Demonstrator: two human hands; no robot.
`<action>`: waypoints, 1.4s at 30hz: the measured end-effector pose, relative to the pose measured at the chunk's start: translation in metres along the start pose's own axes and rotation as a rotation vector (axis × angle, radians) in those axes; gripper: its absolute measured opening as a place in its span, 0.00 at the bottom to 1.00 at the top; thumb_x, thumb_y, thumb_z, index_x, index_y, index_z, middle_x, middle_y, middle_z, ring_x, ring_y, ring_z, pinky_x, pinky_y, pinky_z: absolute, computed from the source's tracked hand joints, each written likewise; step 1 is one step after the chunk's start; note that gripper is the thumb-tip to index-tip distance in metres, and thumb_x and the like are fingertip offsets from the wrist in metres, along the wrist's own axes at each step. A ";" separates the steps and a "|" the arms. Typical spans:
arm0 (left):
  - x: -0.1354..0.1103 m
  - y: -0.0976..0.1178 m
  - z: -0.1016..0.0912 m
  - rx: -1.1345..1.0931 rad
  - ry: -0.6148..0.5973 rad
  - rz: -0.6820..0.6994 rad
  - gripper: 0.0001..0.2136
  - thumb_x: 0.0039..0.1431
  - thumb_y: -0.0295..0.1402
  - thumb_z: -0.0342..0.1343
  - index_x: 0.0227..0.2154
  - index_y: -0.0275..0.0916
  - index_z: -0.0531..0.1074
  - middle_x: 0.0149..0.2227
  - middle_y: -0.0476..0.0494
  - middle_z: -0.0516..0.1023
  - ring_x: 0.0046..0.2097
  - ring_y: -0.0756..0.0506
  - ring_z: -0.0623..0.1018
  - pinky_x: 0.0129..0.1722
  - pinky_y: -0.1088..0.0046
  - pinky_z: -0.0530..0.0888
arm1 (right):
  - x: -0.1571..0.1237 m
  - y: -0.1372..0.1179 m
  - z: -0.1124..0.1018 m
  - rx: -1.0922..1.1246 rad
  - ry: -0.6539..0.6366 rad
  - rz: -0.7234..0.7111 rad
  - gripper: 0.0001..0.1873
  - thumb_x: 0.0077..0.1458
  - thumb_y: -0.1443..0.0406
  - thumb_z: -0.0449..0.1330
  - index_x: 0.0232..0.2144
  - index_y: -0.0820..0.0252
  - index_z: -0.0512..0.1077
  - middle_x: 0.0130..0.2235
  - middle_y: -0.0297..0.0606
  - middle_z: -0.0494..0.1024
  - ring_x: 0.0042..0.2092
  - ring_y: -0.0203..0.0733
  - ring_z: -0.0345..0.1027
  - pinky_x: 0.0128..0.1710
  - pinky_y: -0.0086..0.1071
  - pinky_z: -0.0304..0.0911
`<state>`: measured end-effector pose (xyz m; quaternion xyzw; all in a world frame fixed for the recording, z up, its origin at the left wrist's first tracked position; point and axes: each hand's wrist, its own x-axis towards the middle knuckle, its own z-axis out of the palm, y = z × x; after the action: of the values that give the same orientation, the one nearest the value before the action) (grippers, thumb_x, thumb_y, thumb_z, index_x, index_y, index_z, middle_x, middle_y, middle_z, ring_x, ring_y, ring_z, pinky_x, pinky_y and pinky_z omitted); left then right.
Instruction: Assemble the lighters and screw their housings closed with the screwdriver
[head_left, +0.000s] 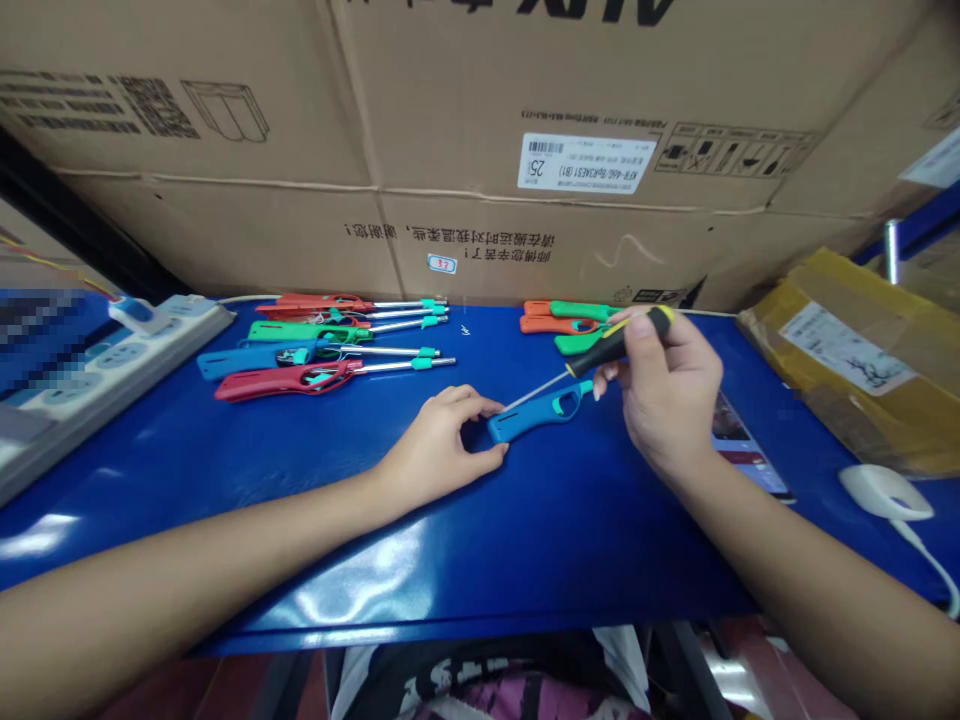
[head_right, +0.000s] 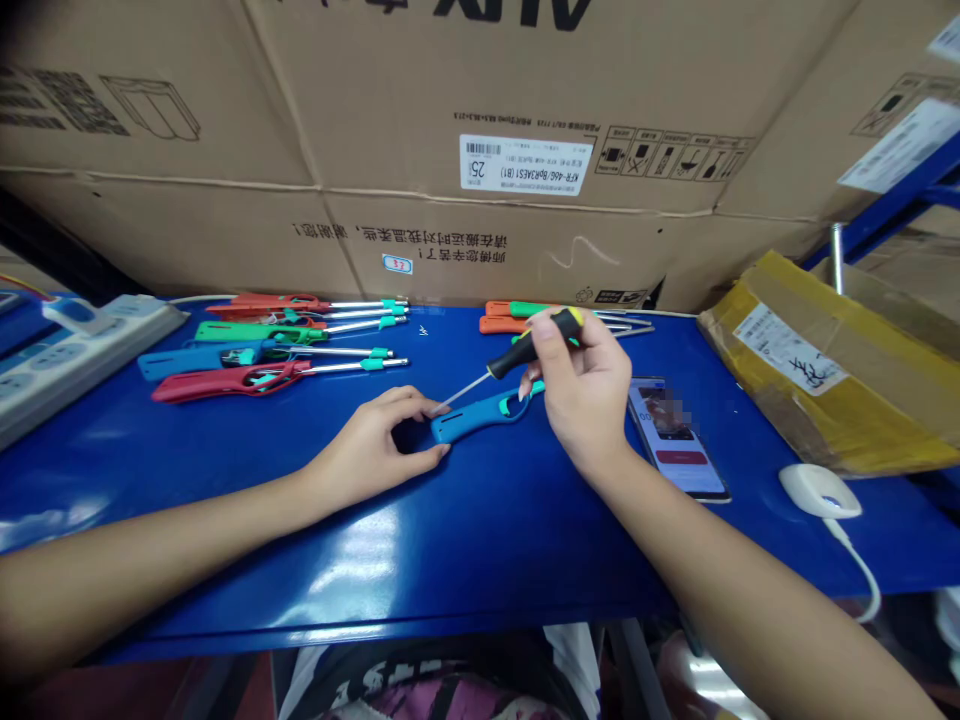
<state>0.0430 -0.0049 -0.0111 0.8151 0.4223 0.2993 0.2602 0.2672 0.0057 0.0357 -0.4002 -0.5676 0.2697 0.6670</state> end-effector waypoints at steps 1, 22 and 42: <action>-0.001 -0.001 0.000 0.000 -0.005 0.005 0.14 0.54 0.33 0.65 0.45 0.39 0.78 0.42 0.43 0.79 0.45 0.41 0.77 0.48 0.58 0.74 | 0.000 -0.004 0.001 -0.008 -0.020 -0.022 0.14 0.60 0.50 0.63 0.34 0.52 0.71 0.33 0.32 0.75 0.20 0.31 0.64 0.16 0.29 0.65; -0.004 -0.010 -0.002 0.011 -0.011 0.074 0.14 0.55 0.33 0.66 0.44 0.40 0.77 0.44 0.42 0.80 0.48 0.39 0.78 0.53 0.56 0.73 | 0.009 -0.037 0.037 -0.644 -0.493 -0.352 0.15 0.59 0.54 0.64 0.28 0.54 0.67 0.25 0.30 0.73 0.24 0.35 0.67 0.25 0.31 0.62; -0.005 -0.008 -0.002 0.022 -0.046 0.046 0.14 0.58 0.34 0.64 0.46 0.40 0.75 0.45 0.42 0.78 0.50 0.38 0.76 0.52 0.54 0.72 | 0.056 -0.072 0.031 -0.918 -1.008 -0.237 0.19 0.60 0.58 0.63 0.21 0.57 0.64 0.18 0.26 0.61 0.20 0.27 0.47 0.25 0.31 0.45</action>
<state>0.0346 -0.0042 -0.0163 0.8341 0.4006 0.2819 0.2538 0.2417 0.0199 0.1273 -0.4034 -0.9048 0.0806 0.1101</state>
